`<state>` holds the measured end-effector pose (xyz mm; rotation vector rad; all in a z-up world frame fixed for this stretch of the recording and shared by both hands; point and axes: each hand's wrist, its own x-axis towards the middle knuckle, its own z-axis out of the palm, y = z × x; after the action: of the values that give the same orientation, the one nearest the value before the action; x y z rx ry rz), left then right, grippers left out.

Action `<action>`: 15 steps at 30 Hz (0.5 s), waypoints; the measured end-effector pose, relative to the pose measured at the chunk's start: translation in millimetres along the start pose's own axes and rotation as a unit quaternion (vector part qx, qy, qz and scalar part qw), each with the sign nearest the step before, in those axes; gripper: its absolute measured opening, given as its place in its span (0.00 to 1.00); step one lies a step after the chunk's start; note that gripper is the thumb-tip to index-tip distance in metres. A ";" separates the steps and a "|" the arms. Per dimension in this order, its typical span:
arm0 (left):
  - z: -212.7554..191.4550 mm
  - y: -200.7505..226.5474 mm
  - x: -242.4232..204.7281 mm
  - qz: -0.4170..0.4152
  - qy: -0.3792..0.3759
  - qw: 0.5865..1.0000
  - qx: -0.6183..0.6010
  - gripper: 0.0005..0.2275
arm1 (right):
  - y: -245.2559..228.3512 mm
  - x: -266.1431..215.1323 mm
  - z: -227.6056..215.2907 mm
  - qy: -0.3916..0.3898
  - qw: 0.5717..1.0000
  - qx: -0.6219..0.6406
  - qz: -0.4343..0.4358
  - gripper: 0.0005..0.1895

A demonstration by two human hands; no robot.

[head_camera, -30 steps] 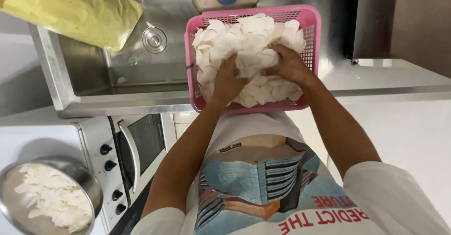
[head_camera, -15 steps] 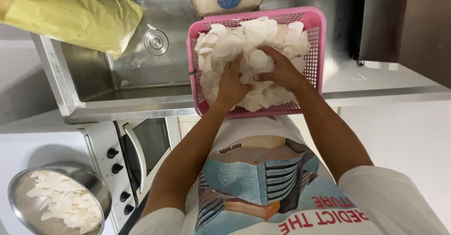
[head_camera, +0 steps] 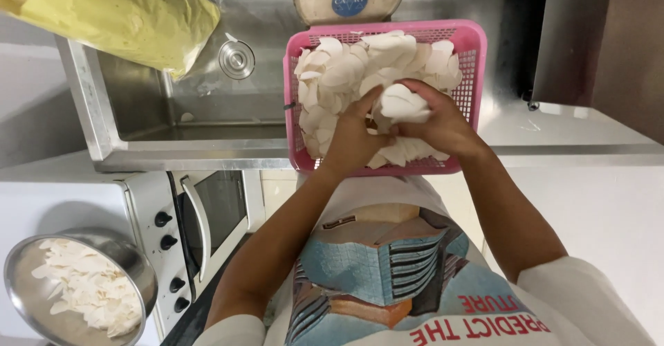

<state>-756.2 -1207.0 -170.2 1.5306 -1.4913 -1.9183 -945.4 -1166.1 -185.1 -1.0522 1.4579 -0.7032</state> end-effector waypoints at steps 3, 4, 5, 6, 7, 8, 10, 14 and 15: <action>-0.6 27.7 -11.7 0.014 -0.006 1.000 0.020 0.40 | -35.2 -16.6 -8.0 0.050 0.998 0.043 -0.020 0.41; -2.2 40.2 -17.0 0.045 -0.013 0.998 0.034 0.39 | -46.1 -19.1 -13.6 0.067 0.997 0.035 -0.034 0.42; -3.8 52.7 -22.5 0.077 -0.021 0.996 0.049 0.38 | -57.0 -21.8 -19.2 0.085 0.995 0.028 -0.048 0.43; -7.5 65.0 -23.7 0.082 -0.019 0.995 0.049 0.38 | -69.3 -21.8 -22.6 0.086 0.994 0.026 -0.054 0.43; -11.3 77.2 -25.1 0.129 -0.010 0.989 0.069 0.38 | -81.8 -22.0 -25.8 0.104 0.991 0.006 -0.083 0.43; -16.2 89.2 -26.4 0.177 -0.001 0.980 0.090 0.38 | -94.5 -21.4 -28.2 0.122 0.986 -0.014 -0.113 0.43; -32.6 130.4 -32.4 0.213 0.003 0.971 0.107 0.36 | -118.7 -15.1 -38.5 0.121 0.978 -0.029 -0.169 0.42; -69.8 172.6 0.9 0.345 0.026 0.928 0.138 0.41 | -192.0 6.5 -51.6 0.131 0.940 -0.077 -0.304 0.40; -80.9 182.7 18.1 0.351 0.028 0.926 0.139 0.41 | -199.4 23.1 -54.6 0.133 0.938 -0.079 -0.310 0.40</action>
<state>-762.5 -1343.0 -22.8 0.9181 -1.9938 -1.2733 -954.6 -1277.9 -9.9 -1.6220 1.4242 -1.2291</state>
